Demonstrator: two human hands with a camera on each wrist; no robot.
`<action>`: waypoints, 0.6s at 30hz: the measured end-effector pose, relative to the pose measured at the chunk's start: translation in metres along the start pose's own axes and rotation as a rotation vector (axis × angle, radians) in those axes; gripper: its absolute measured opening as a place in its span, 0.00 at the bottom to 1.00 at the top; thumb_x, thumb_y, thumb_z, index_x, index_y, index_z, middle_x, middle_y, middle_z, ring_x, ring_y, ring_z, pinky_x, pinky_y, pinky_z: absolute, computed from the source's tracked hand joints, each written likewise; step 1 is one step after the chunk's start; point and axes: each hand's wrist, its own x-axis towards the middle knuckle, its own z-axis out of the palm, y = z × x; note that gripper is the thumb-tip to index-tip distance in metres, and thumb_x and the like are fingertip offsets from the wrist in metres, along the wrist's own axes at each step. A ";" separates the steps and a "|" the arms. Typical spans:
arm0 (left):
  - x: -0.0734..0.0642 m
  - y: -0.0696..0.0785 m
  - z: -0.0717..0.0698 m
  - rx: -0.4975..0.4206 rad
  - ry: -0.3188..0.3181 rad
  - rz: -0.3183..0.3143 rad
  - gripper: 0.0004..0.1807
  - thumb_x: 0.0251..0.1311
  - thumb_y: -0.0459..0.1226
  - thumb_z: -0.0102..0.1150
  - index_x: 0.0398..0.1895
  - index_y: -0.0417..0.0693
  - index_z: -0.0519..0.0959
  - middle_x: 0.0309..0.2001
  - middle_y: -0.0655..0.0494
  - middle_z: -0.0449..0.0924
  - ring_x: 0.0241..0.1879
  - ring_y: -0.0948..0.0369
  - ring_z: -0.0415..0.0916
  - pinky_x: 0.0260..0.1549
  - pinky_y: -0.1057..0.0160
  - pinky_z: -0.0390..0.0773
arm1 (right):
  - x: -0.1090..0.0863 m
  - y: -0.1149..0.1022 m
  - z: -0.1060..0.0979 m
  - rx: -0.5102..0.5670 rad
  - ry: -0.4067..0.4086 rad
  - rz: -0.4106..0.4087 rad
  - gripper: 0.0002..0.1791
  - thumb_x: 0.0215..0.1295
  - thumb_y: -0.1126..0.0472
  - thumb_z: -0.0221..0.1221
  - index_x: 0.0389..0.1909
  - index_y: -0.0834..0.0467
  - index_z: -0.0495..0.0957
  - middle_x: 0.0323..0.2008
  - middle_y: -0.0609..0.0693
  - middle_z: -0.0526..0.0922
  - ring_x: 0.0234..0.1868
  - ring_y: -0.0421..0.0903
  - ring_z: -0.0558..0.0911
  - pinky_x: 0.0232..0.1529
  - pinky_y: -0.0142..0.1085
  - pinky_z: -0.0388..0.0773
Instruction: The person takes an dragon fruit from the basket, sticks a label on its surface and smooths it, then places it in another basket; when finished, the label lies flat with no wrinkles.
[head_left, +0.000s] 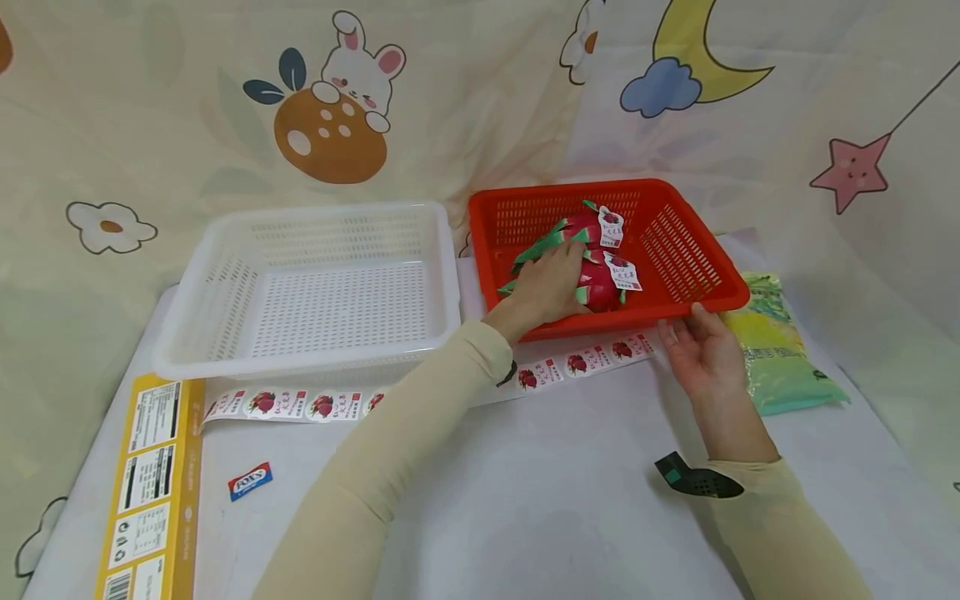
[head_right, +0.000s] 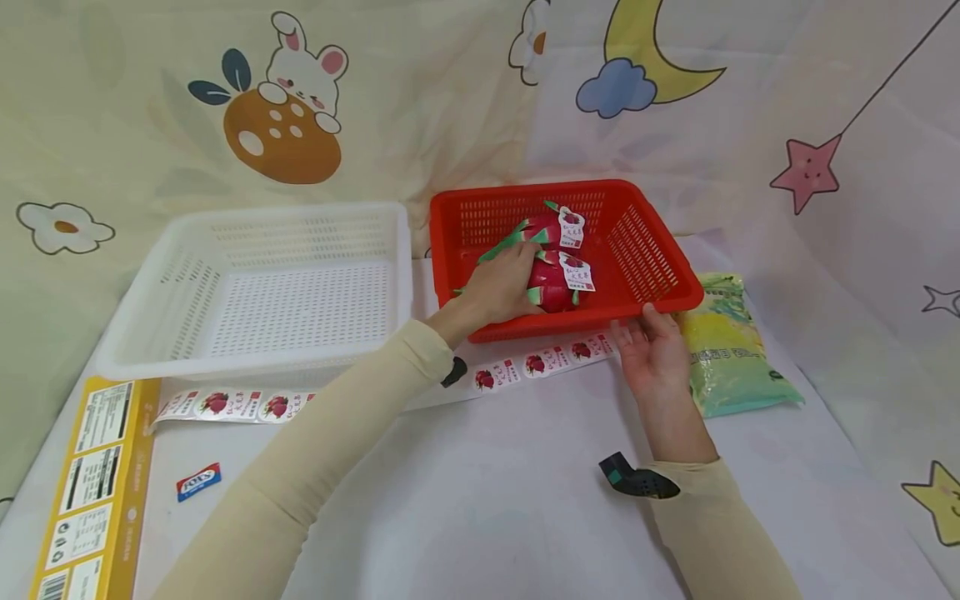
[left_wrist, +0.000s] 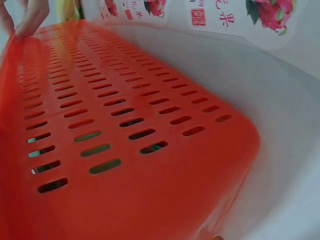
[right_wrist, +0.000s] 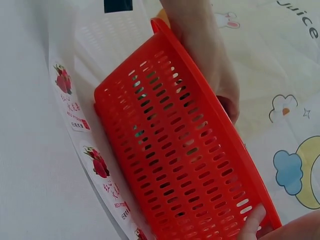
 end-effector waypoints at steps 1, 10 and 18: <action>0.000 0.000 0.001 -0.008 -0.003 -0.003 0.54 0.45 0.55 0.73 0.72 0.49 0.53 0.70 0.55 0.62 0.67 0.58 0.63 0.61 0.49 0.72 | 0.000 0.000 0.000 -0.001 -0.003 0.000 0.37 0.62 0.70 0.61 0.68 0.39 0.64 0.63 0.45 0.76 0.68 0.43 0.69 0.68 0.42 0.67; 0.002 0.000 0.002 -0.067 -0.057 -0.019 0.54 0.47 0.52 0.73 0.72 0.49 0.51 0.70 0.53 0.59 0.67 0.57 0.61 0.62 0.50 0.72 | 0.000 0.000 -0.001 0.014 -0.006 0.005 0.36 0.62 0.70 0.61 0.67 0.39 0.65 0.62 0.45 0.77 0.68 0.42 0.69 0.67 0.42 0.68; 0.003 0.000 -0.003 -0.141 -0.115 -0.019 0.52 0.50 0.48 0.72 0.73 0.49 0.51 0.71 0.51 0.56 0.70 0.55 0.57 0.66 0.49 0.68 | -0.001 0.000 0.000 0.000 0.001 -0.002 0.37 0.61 0.70 0.61 0.67 0.39 0.65 0.63 0.44 0.76 0.68 0.42 0.69 0.65 0.43 0.71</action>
